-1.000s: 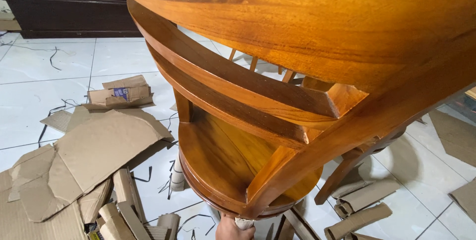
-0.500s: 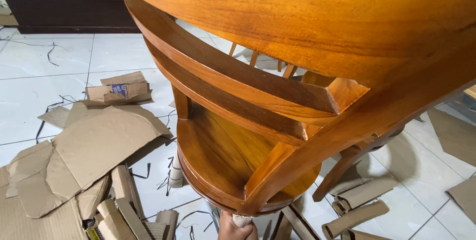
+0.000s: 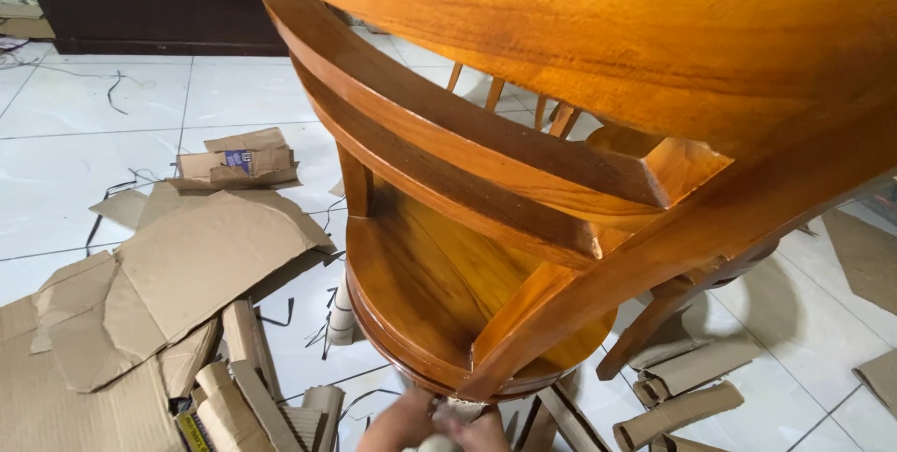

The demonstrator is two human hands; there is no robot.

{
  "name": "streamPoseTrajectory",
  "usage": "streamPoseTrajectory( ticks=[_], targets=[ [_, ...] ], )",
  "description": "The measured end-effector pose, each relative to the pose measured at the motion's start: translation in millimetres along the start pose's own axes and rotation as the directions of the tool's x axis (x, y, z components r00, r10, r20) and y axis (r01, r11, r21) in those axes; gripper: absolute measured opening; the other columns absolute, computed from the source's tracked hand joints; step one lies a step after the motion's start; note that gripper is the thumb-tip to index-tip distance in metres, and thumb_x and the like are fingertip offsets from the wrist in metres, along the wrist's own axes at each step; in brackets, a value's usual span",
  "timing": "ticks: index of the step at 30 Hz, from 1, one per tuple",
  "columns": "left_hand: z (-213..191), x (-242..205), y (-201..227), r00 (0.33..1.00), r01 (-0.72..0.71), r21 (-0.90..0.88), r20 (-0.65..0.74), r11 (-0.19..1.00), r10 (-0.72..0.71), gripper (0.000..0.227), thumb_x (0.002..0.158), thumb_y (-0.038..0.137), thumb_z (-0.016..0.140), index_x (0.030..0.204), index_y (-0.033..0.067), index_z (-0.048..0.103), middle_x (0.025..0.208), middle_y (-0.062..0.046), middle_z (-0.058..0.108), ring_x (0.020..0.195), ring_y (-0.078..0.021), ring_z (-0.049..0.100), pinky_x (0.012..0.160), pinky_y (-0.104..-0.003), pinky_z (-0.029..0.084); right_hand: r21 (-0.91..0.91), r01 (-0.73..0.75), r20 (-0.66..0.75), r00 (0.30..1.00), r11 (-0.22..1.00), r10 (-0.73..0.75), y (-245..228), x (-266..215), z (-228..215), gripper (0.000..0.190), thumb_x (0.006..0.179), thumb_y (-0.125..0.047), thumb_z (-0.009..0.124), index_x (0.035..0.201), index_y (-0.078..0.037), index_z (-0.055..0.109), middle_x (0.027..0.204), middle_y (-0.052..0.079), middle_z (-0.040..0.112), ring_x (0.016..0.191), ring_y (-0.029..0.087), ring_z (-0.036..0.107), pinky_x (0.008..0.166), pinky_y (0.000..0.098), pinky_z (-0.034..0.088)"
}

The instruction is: Wrapping wooden chair legs with cardboard and securing them with cable ties

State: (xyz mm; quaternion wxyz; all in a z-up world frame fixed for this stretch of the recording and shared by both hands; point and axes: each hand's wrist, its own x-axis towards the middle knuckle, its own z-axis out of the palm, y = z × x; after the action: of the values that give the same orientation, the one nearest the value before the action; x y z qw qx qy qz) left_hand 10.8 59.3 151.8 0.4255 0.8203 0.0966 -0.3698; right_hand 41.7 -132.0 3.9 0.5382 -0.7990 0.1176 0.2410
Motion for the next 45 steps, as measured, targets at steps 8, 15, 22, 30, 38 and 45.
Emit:
streamPoseTrajectory(
  ticks=[8,15,22,30,38,45],
  targets=[
    [10.2,-9.0,-6.2,0.957,-0.072,-0.019,-0.284,0.997,0.064,0.017,0.090,0.013,0.060,0.079,0.0168,0.073,0.067,0.007,0.068,0.062,-0.0047,0.059,0.064,-0.019,0.050,0.156,0.353,-0.025,0.935,0.922,-0.354,2.1,-7.3,0.2,0.052,0.062,-0.002,0.088,0.112,0.001,0.073,0.102,0.011,0.084,0.090,0.020,0.081,0.081,0.0289,0.064],
    [22.4,-24.6,2.3,0.932,-0.064,-0.137,-0.363,0.988,0.010,0.025,0.080,0.015,0.067,0.058,0.0146,0.077,0.053,0.004,0.068,0.051,-0.0058,0.060,0.066,-0.016,0.058,-0.317,0.328,0.118,0.945,0.890,-0.306,-28.8,-32.4,-29.9,0.071,0.065,-0.022,0.086,0.131,-0.010,0.064,0.126,0.005,0.075,0.114,0.019,0.073,0.097,0.0308,0.056],
    [55.5,15.5,-20.2,0.979,-0.014,-0.670,-0.158,0.742,-0.125,0.023,0.089,0.004,0.079,0.067,-0.0028,0.079,0.053,-0.008,0.067,0.040,-0.0108,0.053,0.043,-0.018,0.040,-0.589,0.431,0.183,0.895,0.683,-0.407,-17.9,-27.2,-52.6,0.058,0.077,-0.003,0.074,0.131,-0.005,0.053,0.119,0.015,0.064,0.104,0.027,0.064,0.089,0.0408,0.051],
    [64.7,14.9,-16.3,0.975,0.016,-0.838,-0.106,0.545,-0.193,0.017,0.088,-0.001,0.085,0.073,-0.0072,0.078,0.057,-0.014,0.069,0.041,-0.0140,0.053,0.040,-0.020,0.039,-0.739,0.133,0.010,0.982,0.660,-0.187,-53.1,-66.7,-67.4,0.007,0.081,-0.016,0.077,0.086,-0.021,0.075,0.080,-0.004,0.076,0.076,0.011,0.071,0.073,0.0290,0.056],
    [87.4,32.7,-18.1,0.977,-0.053,-0.878,-0.143,0.475,-0.155,0.013,0.086,-0.004,0.082,0.079,-0.0139,0.076,0.068,-0.020,0.075,0.051,-0.0205,0.062,0.049,-0.025,0.050,-0.733,0.149,0.022,0.980,0.664,-0.196,-103.9,-148.0,-74.6,0.015,0.094,-0.012,0.063,0.100,-0.018,0.076,0.096,0.002,0.079,0.088,0.012,0.077,0.094,0.0241,0.062],
    [101.3,46.1,-28.5,0.996,0.018,-0.991,0.006,0.129,-0.093,0.018,0.095,0.001,0.073,0.101,-0.0162,0.073,0.085,-0.026,0.079,0.059,-0.0220,0.067,0.052,-0.026,0.053,-0.852,0.383,0.066,0.754,0.357,-0.653,63.4,-64.0,-21.3,0.012,0.092,-0.023,0.062,0.087,-0.014,0.066,0.075,0.006,0.073,0.056,0.030,0.071,0.053,0.0463,0.058]
  ],
)
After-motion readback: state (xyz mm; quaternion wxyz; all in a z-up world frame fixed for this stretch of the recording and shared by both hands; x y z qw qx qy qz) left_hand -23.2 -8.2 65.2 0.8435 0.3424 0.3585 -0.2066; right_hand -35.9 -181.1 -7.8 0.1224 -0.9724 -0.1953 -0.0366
